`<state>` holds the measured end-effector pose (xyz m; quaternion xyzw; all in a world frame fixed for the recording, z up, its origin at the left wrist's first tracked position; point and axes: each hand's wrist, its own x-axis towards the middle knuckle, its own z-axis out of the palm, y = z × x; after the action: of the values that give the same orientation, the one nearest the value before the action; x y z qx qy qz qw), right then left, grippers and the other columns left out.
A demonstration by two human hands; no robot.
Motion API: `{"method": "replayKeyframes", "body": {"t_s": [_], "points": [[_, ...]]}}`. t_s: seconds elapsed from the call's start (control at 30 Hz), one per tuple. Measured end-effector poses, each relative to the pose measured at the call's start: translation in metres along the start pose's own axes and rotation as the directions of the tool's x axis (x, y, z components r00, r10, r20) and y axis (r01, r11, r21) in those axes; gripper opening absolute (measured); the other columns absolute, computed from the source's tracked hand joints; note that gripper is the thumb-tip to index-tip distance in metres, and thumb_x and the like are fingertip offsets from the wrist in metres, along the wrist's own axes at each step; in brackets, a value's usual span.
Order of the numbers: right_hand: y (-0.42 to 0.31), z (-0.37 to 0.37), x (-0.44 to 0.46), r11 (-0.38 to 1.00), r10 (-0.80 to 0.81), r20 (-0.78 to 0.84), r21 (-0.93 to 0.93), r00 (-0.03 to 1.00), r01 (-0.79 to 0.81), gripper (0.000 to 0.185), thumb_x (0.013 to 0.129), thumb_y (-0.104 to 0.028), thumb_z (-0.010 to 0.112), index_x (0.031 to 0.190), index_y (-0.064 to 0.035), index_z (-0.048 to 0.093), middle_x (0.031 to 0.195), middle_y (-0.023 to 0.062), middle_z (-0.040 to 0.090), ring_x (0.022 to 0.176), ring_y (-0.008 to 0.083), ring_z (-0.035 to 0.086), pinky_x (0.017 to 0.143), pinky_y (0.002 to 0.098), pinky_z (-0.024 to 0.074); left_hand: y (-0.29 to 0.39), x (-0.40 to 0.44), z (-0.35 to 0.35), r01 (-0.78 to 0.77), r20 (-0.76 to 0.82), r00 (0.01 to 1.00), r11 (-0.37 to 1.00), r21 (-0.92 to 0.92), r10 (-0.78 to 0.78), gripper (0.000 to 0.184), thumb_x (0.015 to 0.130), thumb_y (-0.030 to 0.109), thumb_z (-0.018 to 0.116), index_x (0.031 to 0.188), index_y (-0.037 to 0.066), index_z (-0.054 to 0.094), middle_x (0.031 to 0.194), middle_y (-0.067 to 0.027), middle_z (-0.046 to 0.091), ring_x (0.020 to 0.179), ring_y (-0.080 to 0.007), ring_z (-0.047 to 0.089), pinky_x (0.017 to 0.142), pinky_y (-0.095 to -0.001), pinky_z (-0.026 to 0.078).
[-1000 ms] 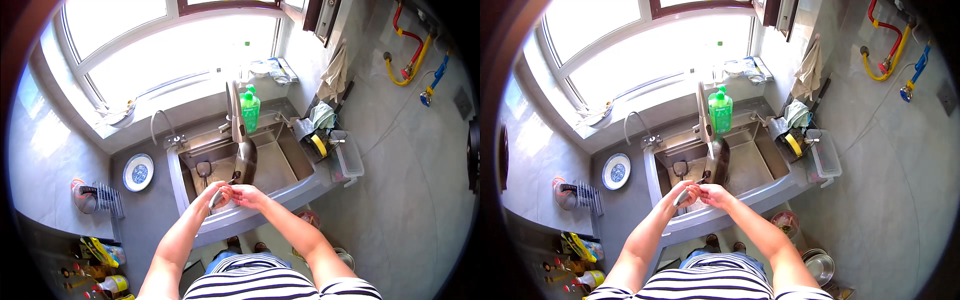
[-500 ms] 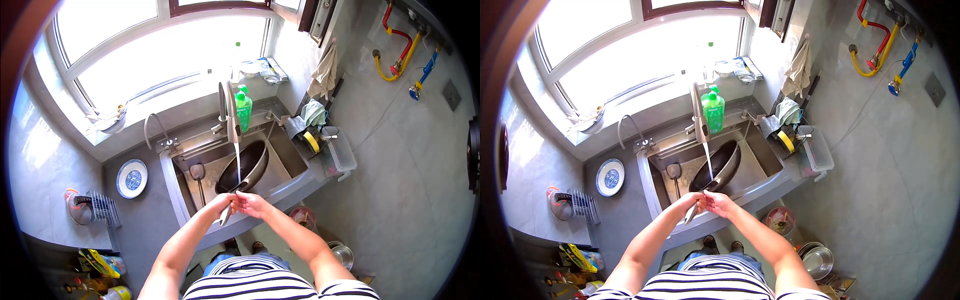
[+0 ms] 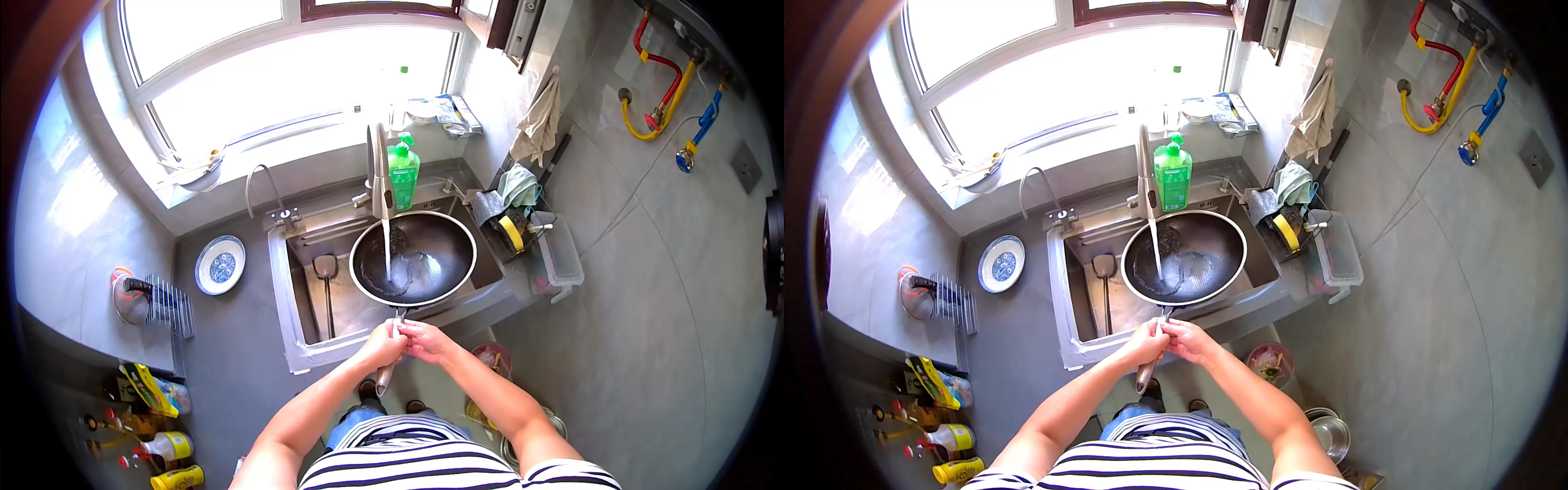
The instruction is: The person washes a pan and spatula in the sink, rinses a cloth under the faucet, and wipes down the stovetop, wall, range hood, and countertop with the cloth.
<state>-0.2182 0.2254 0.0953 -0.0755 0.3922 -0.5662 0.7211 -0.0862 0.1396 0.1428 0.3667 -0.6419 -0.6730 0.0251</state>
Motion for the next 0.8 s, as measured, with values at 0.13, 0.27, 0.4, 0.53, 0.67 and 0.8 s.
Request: {"method": "replayKeyframes", "body": {"t_s": [0.13,0.27,0.4,0.53,0.67,0.8], "points": [[-0.009,-0.016,-0.008,0.997,-0.052,0.175,0.063,0.983,0.042,0.026,0.100,-0.019,0.049,0.122,-0.0074,0.057,0.107,0.0031,0.065,0.096,0.0140,0.062,0.087,0.0309,0.0501,0.009,0.009,0.019,-0.008,-0.030,1.000,1.000,0.009,0.008,0.022,0.082,0.015,0.056,0.099,0.000,0.054,0.069,-0.0067,0.059,0.054,-0.0154,0.058,0.050,-0.0317,0.048],[-0.017,-0.022,-0.031,0.983,-0.131,0.259,0.156,0.957,0.093,0.030,0.101,-0.020,0.046,0.126,-0.0053,0.053,0.104,0.0029,0.063,0.092,0.0137,0.061,0.081,0.0309,0.0505,0.024,0.009,0.034,0.084,0.084,0.994,0.956,-0.280,-0.063,0.010,0.086,0.016,0.058,0.083,0.007,0.053,0.064,-0.0027,0.056,0.051,-0.0126,0.054,0.046,-0.0274,0.045],[-0.035,-0.014,-0.062,0.984,-0.148,0.272,0.140,0.951,0.113,0.034,0.102,-0.021,0.043,0.131,-0.0045,0.050,0.107,0.0045,0.063,0.093,0.0157,0.062,0.081,0.0307,0.0509,0.029,0.004,0.051,0.302,0.397,0.916,0.563,-0.769,0.052,0.020,0.095,0.019,0.052,0.076,0.013,0.048,0.062,0.0050,0.048,0.050,-0.0050,0.048,0.046,-0.0221,0.043],[-0.056,-0.011,-0.099,0.987,-0.158,0.187,0.037,0.970,0.154,0.034,0.102,-0.018,0.042,0.131,-0.0029,0.049,0.109,0.0086,0.063,0.098,0.0208,0.064,0.085,0.0340,0.0529,0.025,0.006,0.079,0.491,0.525,0.805,0.186,-0.851,0.276,0.025,0.098,0.021,0.048,0.075,0.012,0.045,0.062,0.0071,0.042,0.049,-0.0026,0.044,0.048,-0.0205,0.041],[-0.070,-0.024,-0.120,0.985,-0.148,0.226,-0.048,0.963,0.163,0.032,0.101,-0.014,0.043,0.131,-0.0022,0.048,0.111,0.0105,0.062,0.101,0.0234,0.065,0.089,0.0359,0.0534,0.029,0.004,0.101,0.542,0.557,0.751,0.150,-0.827,0.354,0.027,0.098,0.021,0.048,0.073,0.012,0.043,0.062,0.0070,0.041,0.049,-0.0019,0.043,0.048,-0.0193,0.040],[-0.073,-0.028,-0.135,0.975,-0.168,0.242,-0.100,0.956,0.197,0.034,0.101,-0.012,0.044,0.133,-0.0021,0.045,0.115,0.0117,0.060,0.104,0.0243,0.064,0.092,0.0369,0.0522,0.037,-0.008,0.109,0.467,0.553,0.767,0.308,-0.829,0.326,0.028,0.097,0.019,0.049,0.071,0.013,0.041,0.062,0.0079,0.040,0.048,-0.0008,0.041,0.047,-0.0191,0.037]]}}
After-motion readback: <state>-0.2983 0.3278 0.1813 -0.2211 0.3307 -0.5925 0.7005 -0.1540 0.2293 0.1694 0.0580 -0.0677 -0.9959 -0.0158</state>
